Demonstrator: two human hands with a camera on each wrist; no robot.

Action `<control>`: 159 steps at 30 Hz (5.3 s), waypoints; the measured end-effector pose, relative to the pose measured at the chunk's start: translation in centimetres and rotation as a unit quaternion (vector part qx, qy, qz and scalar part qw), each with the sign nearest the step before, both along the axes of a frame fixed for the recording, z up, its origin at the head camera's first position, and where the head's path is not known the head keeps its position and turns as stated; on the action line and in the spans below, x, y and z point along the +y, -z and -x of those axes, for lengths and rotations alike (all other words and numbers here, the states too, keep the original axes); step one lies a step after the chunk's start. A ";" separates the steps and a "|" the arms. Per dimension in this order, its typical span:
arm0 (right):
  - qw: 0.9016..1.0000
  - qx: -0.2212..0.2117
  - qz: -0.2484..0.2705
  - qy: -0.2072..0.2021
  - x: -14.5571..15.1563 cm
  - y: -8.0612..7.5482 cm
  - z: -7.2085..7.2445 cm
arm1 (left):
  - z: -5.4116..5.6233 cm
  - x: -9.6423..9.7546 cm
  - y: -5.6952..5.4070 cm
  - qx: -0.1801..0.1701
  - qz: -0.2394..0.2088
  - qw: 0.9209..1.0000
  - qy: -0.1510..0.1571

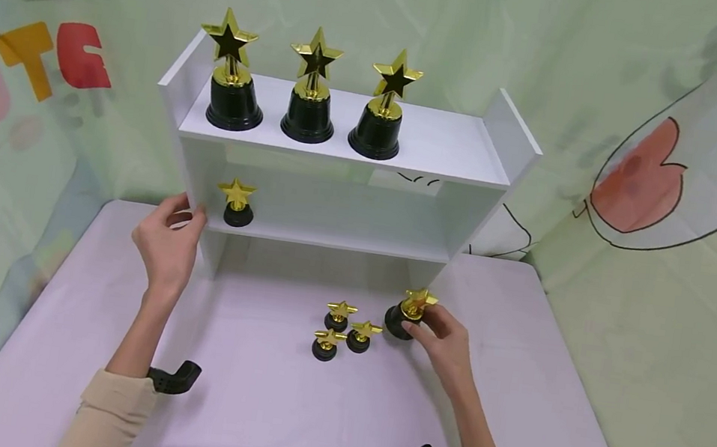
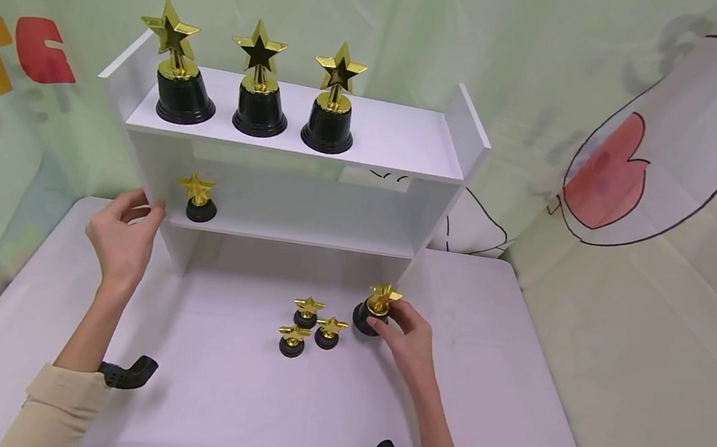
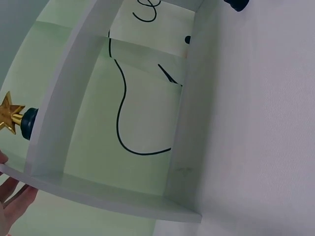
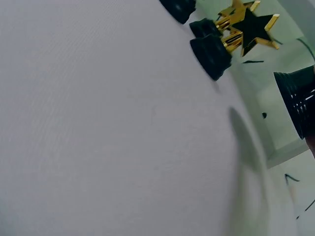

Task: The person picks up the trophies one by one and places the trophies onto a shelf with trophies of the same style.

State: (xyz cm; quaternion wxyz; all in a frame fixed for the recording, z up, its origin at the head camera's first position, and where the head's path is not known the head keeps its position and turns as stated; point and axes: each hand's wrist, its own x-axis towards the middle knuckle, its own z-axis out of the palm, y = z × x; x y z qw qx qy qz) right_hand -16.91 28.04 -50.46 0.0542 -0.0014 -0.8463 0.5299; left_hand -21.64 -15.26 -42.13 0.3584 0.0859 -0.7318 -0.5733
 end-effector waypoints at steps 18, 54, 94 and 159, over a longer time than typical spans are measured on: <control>0.996 0.080 -0.013 -0.027 -1.8 -7.8 -2.2 | -0.1 0.0 -0.2 0.008 -0.002 1.000 0.004; 0.982 0.182 -0.029 -0.044 -4.9 -17.2 -2.6 | -0.2 -0.1 -0.4 0.014 -0.008 1.000 0.011; 0.985 0.154 0.051 -0.057 -5.5 -28.4 2.5 | -0.3 -0.2 -0.4 0.012 -0.003 1.000 0.010; 0.940 0.340 -0.028 0.014 -6.5 -23.8 2.6 | -0.3 0.3 -0.3 0.008 -0.001 1.000 0.003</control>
